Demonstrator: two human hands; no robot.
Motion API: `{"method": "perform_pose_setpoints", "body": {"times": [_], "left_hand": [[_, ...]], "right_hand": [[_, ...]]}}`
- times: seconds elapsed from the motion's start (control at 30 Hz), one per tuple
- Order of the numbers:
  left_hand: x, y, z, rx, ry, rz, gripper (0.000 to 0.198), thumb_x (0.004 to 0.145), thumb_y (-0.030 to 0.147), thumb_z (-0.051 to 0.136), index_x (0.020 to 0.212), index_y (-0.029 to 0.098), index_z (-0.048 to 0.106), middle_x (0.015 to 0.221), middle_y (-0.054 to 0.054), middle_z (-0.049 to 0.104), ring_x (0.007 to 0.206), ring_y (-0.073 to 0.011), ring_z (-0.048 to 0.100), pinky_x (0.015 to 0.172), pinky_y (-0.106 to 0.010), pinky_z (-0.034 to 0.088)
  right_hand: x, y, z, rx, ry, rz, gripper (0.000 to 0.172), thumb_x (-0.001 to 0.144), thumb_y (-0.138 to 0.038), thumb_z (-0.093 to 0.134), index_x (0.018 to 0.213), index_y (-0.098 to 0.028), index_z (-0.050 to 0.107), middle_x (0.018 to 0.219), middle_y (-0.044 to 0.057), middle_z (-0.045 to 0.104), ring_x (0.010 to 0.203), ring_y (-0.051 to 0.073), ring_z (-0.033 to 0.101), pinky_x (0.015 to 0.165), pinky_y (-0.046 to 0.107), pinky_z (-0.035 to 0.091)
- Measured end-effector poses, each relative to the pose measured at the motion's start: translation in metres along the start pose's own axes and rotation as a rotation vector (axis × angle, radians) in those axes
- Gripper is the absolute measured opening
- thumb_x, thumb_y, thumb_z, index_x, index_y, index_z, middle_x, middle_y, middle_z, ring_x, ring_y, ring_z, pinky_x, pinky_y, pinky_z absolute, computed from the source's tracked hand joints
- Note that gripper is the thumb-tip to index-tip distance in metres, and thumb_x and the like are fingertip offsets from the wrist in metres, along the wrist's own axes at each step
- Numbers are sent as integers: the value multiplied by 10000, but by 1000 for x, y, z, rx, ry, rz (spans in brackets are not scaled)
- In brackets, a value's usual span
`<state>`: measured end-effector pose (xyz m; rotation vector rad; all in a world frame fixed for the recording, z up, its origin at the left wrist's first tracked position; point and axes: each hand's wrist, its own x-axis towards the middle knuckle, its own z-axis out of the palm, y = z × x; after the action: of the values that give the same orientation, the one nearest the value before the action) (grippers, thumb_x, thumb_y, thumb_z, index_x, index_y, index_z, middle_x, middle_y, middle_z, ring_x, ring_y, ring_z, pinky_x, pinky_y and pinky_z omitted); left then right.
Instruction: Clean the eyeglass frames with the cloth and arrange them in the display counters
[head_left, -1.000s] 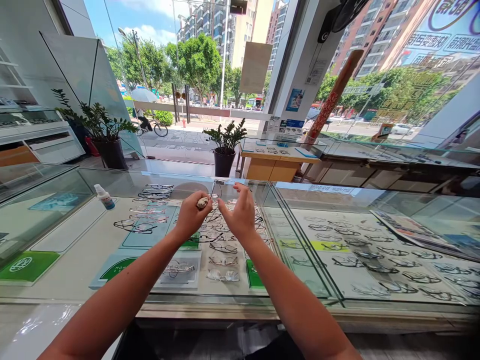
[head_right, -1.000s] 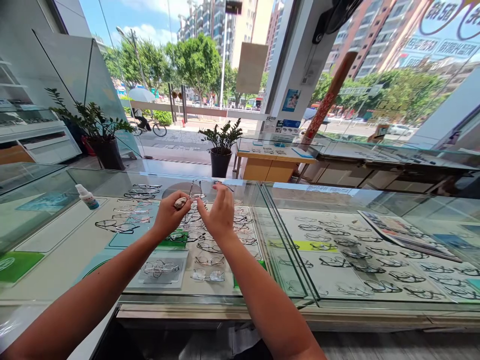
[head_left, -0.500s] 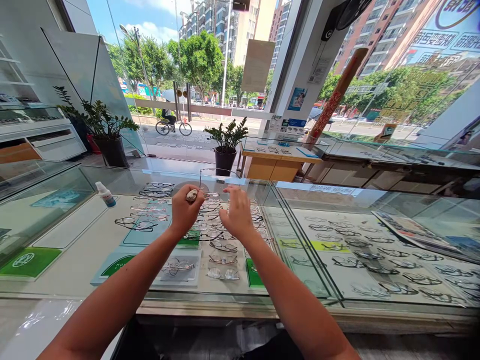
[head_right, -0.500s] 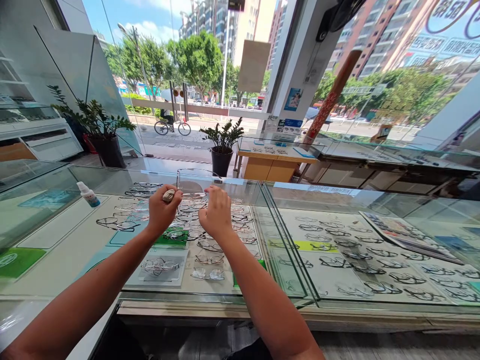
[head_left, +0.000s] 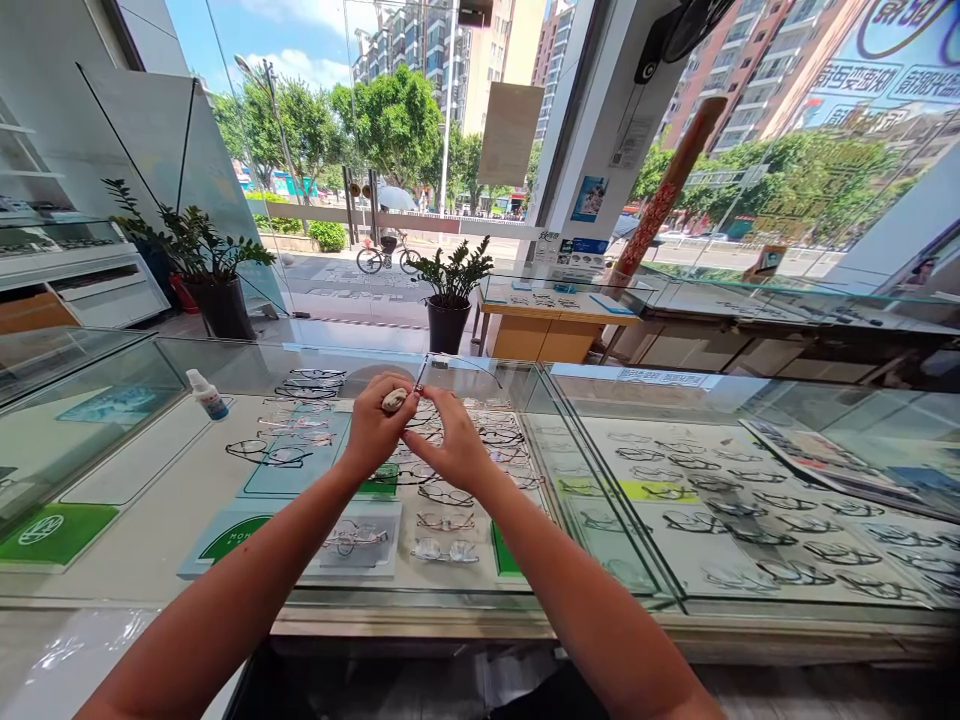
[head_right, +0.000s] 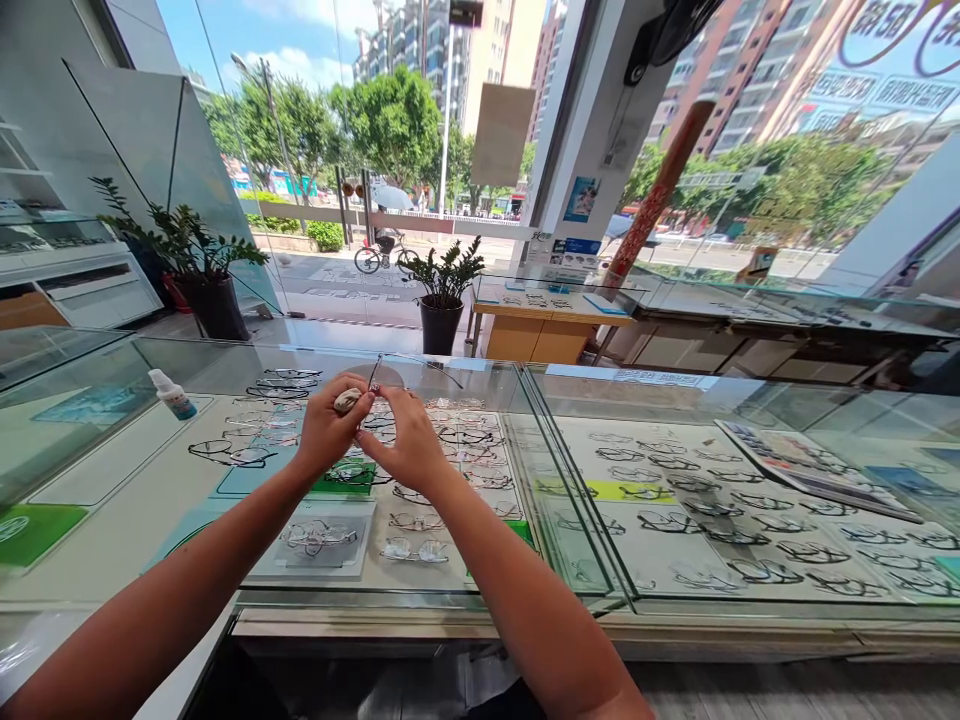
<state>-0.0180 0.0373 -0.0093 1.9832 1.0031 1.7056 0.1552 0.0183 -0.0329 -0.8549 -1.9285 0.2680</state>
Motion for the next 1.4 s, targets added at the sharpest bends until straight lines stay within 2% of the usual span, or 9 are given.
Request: {"method": "perform_pose_setpoints", "body": {"times": [0.23,0.53,0.67,0.77,0.83,0.93,1.07,1.23,1.4], "left_hand": [[2,-1,0,-58,-36,-64,213,971,408,696,865,226,733,1012,-90,752,1012,-274,697,955,-417,553],[0,5,3,-95,-27,-113,240,926,445,725,845,219,711,1020,-84,700,1002,-248,671,904,-371,562],[5,6,0,-259,4,-302,300,889,501,721,989,220,694,973,-51,684,773,-174,589,688,-298,514],[12,10,-7,-408,-22,-429,294,839,494,718,862,221,610,843,-22,621,630,-127,468,553,-256,393],[13,16,-13,-457,-182,-478,297,823,473,742,808,220,588,771,-8,577,581,-111,415,509,-246,321],[7,28,-16,-504,-625,-548,331,856,489,801,830,220,609,661,31,495,516,-97,354,478,-244,273],[-13,41,-9,-438,-1064,-514,309,937,481,788,896,210,647,672,32,540,547,-104,417,509,-244,339],[-33,42,8,-244,-1259,-405,149,961,353,713,934,210,681,725,30,617,617,-117,504,581,-239,402],[-42,36,20,-148,-1271,-325,64,955,276,672,955,214,693,836,15,727,743,-146,608,710,-258,442]], "right_hand": [[-4,3,6,99,35,50,606,1028,-435,758,1566,-228,570,1502,171,736,1331,316,735,1142,530,629],[-1,-5,8,103,113,50,402,1048,-346,713,1424,-215,660,1312,137,804,1163,281,784,1003,461,668],[0,-6,3,63,160,53,356,1096,-411,674,1391,-214,697,1293,139,799,1173,284,772,1017,469,657],[5,-1,-7,35,215,98,376,1113,-465,656,1400,-227,704,1329,139,794,1207,287,763,1053,479,643],[9,6,-14,20,272,132,396,1104,-488,660,1395,-224,709,1326,141,797,1195,292,767,1040,484,644],[14,17,-24,15,354,169,421,1078,-501,674,1372,-204,721,1316,154,800,1156,295,780,1010,483,648],[18,26,-28,24,401,195,420,1059,-509,679,1340,-202,734,1294,151,808,1117,288,787,998,478,647],[17,26,-26,16,380,184,423,1067,-517,671,1340,-202,736,1306,155,807,1127,288,786,1001,470,646],[17,23,-24,12,361,178,422,1074,-518,666,1333,-193,741,1288,158,808,1128,287,785,999,465,647]]}}
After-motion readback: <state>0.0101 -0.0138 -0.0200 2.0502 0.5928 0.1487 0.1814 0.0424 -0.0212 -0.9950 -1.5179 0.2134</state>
